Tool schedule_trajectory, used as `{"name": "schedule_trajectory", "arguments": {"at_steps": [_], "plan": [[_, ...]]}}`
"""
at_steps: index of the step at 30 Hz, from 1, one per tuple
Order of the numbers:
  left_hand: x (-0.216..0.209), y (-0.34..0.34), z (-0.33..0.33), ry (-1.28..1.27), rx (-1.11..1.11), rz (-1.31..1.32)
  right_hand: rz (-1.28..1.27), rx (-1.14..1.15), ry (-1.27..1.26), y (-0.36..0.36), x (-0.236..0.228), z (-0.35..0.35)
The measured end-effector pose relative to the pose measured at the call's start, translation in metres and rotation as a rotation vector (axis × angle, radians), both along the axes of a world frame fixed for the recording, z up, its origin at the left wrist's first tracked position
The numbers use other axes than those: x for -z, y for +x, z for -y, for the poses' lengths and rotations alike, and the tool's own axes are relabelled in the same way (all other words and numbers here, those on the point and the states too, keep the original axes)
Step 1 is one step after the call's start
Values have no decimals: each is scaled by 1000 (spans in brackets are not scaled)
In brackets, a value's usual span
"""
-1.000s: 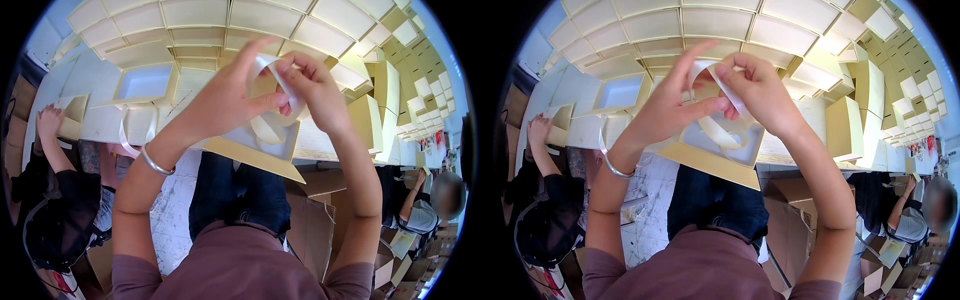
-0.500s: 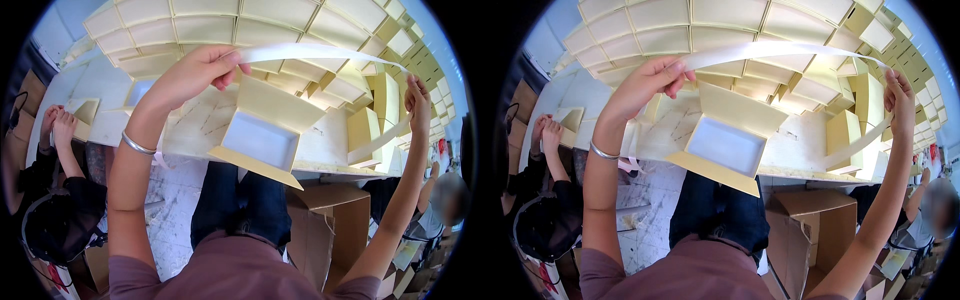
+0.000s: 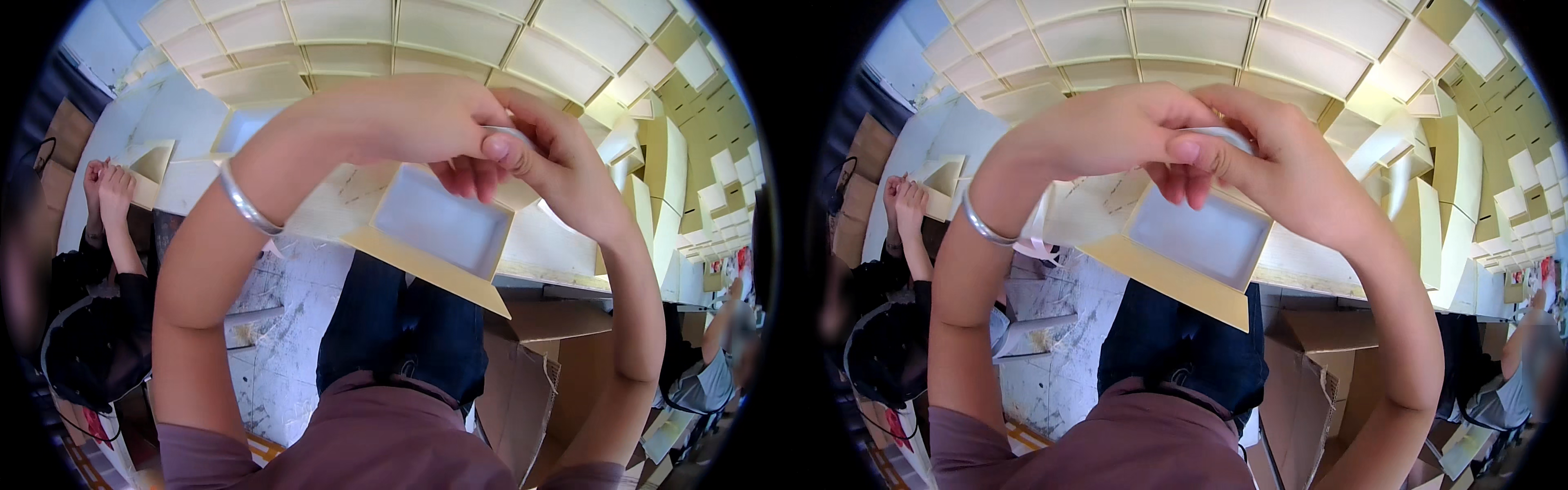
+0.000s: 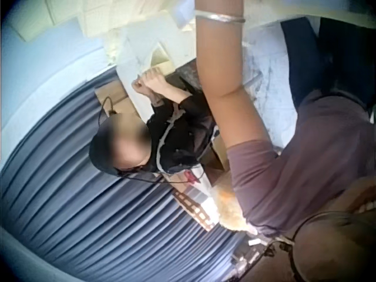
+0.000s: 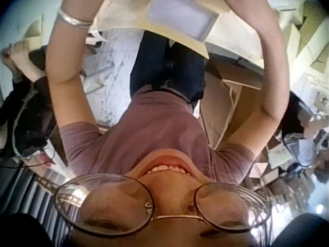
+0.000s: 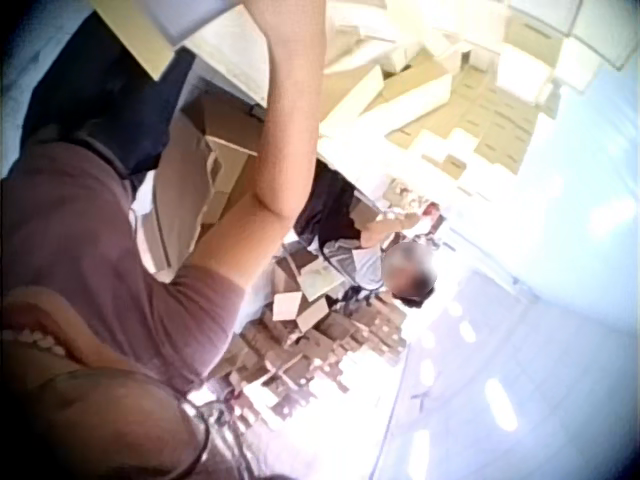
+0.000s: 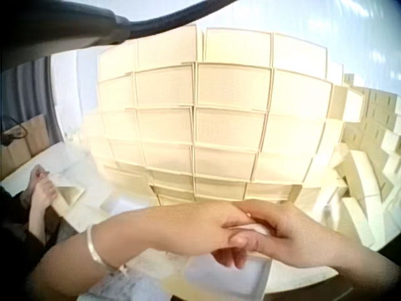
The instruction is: The person assembles small cardboard boxes by folding flaps and inserting white ribbons into each box. They repeatedly pick up flat-packed boxes, fold them into shape, place a ribbon inside, and set the finished boxes on a table or into a larger cardboard container.
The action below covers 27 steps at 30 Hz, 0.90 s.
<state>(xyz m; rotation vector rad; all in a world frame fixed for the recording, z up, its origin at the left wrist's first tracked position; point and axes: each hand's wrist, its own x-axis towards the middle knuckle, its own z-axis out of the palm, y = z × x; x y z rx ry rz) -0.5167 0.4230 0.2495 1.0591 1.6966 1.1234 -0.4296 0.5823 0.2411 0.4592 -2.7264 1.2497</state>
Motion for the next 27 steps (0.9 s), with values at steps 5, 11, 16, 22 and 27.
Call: {"name": "schedule_trajectory", "arguments": {"at_steps": [5, 11, 16, 22, 27], "plan": [[22, 6, 26, -14, -170, -365, 326, -2, 96, 3, 17, -11], [41, 28, 34, 177, -414, -551, 297, -118, -101, -8, 36, 14], [81, 40, 88, 539, -851, -614, 316, -174, 101, -9, 84, 18], [193, 86, 97, 486, -1012, -356, 326, -418, 238, -27, 118, 25], [206, 99, 73, 505, -933, -450, 330, -469, 335, -35, 119, 39]]}}
